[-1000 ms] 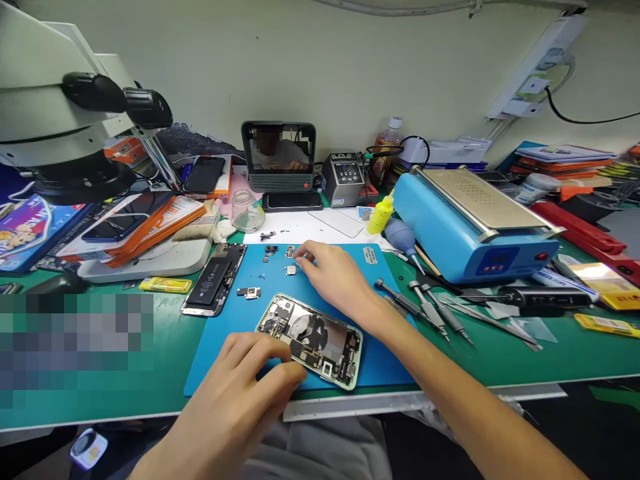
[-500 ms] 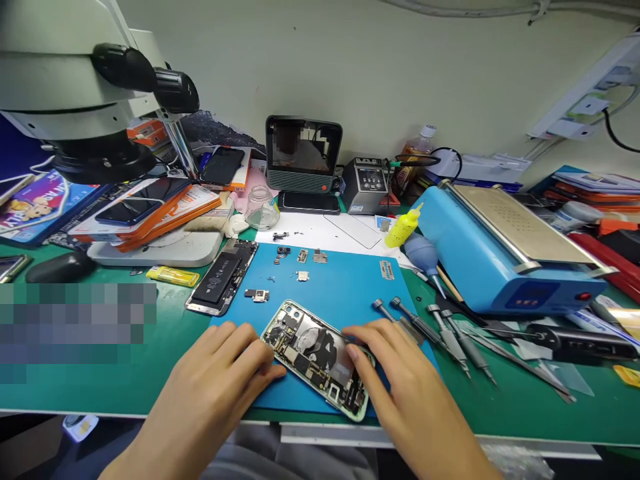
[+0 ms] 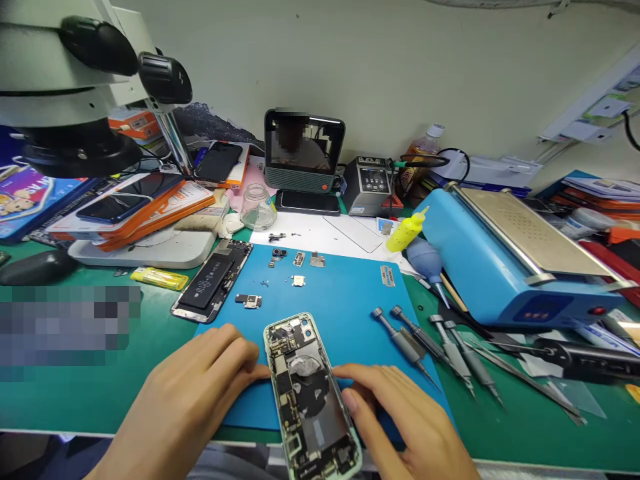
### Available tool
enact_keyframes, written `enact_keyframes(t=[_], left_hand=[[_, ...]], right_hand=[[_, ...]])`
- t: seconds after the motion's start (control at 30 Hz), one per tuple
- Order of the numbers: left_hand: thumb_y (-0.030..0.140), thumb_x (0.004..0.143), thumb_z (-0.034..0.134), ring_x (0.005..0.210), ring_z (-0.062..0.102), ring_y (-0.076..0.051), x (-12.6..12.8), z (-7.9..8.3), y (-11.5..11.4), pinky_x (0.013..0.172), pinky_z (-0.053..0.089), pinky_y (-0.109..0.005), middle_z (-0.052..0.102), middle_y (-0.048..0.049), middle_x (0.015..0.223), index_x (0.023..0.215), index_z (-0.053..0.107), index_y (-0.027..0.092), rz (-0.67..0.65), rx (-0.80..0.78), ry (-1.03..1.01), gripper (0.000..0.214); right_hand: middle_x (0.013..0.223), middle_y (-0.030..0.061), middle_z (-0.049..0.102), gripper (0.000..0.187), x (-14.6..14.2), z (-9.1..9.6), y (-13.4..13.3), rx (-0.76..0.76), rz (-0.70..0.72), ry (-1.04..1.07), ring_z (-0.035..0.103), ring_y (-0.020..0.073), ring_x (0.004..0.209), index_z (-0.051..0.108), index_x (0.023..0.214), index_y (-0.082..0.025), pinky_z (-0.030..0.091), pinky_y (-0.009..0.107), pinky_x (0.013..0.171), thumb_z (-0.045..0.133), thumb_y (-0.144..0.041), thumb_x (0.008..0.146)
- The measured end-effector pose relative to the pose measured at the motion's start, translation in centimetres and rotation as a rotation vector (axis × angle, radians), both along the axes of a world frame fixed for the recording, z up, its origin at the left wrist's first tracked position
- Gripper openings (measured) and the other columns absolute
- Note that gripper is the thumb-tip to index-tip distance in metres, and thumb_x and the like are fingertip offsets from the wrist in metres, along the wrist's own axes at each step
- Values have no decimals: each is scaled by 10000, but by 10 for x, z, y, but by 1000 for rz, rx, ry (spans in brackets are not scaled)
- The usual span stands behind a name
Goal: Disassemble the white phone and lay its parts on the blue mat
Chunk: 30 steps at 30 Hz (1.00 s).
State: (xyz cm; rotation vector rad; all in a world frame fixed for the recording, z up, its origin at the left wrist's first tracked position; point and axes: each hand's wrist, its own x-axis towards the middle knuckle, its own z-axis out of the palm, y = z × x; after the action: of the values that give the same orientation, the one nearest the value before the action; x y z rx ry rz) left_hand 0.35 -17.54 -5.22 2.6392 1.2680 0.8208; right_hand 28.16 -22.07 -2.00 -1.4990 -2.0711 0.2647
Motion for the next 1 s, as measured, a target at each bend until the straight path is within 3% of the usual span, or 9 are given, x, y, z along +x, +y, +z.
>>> enact_keyframes(t=[0.13,0.23,0.33,0.4,0.57,0.73,0.9,1.0], left_hand=[[189,1168,474,748,600,-215,-2,1,-12,701,385,-380,627,-19,885,957,594,226,31,22,19,246],[327,1166,547,872,665,-221,-7,-3,-30,791,435,-378,734,-35,1034,1121,637,222,2,69,9,146],[625,1116,562,1056,690,-266,-7,-11,-49,903,462,-398,786,-69,1224,1264,649,223,-39,110,16,438],[724,1074,561,1157,670,-299,-3,-16,-59,954,454,-422,781,-87,1315,1309,650,228,-24,108,34,555],[614,1102,606,1245,640,-291,3,-20,-66,1035,426,-423,767,-93,1379,1322,636,221,46,12,-51,452],[568,1119,606,1206,685,-222,-12,-16,-59,1043,445,-353,789,-18,1377,1385,650,247,-23,-23,-81,419],[279,1149,600,1217,695,-216,-19,-13,-57,1067,478,-351,787,-17,1374,1397,688,253,-16,-36,-99,264],[249,1124,635,1180,707,-209,-18,-12,-55,1027,497,-345,796,-9,1330,1330,730,260,-14,-9,-105,228]], right_hand=[[1065,-63,853,171,-6,3,-5,-113,4,31,840,130,912,757,1210,-388,654,147,804,628,-371,1099],[1005,-35,819,186,-12,2,-15,-103,79,35,795,132,864,727,1245,-344,634,200,778,632,-283,1097],[965,7,794,214,-18,-2,-25,-12,203,-36,738,146,807,725,1252,-268,584,259,716,632,-183,1079],[963,27,790,226,-23,-2,-27,21,266,-97,705,152,766,737,1253,-240,544,286,670,619,-158,1078],[939,43,793,244,-34,1,-21,51,336,-172,677,156,719,776,1191,-209,497,301,626,542,-191,1121],[930,49,777,206,-43,0,-21,57,282,-96,693,157,760,766,1166,-192,513,290,658,581,-149,1087],[934,50,750,240,-51,-4,-26,21,252,-41,685,165,789,764,1208,-208,533,288,666,603,-118,1056],[925,48,740,261,-52,-3,-26,11,258,11,691,166,797,764,1231,-214,552,280,669,607,-112,1049]])
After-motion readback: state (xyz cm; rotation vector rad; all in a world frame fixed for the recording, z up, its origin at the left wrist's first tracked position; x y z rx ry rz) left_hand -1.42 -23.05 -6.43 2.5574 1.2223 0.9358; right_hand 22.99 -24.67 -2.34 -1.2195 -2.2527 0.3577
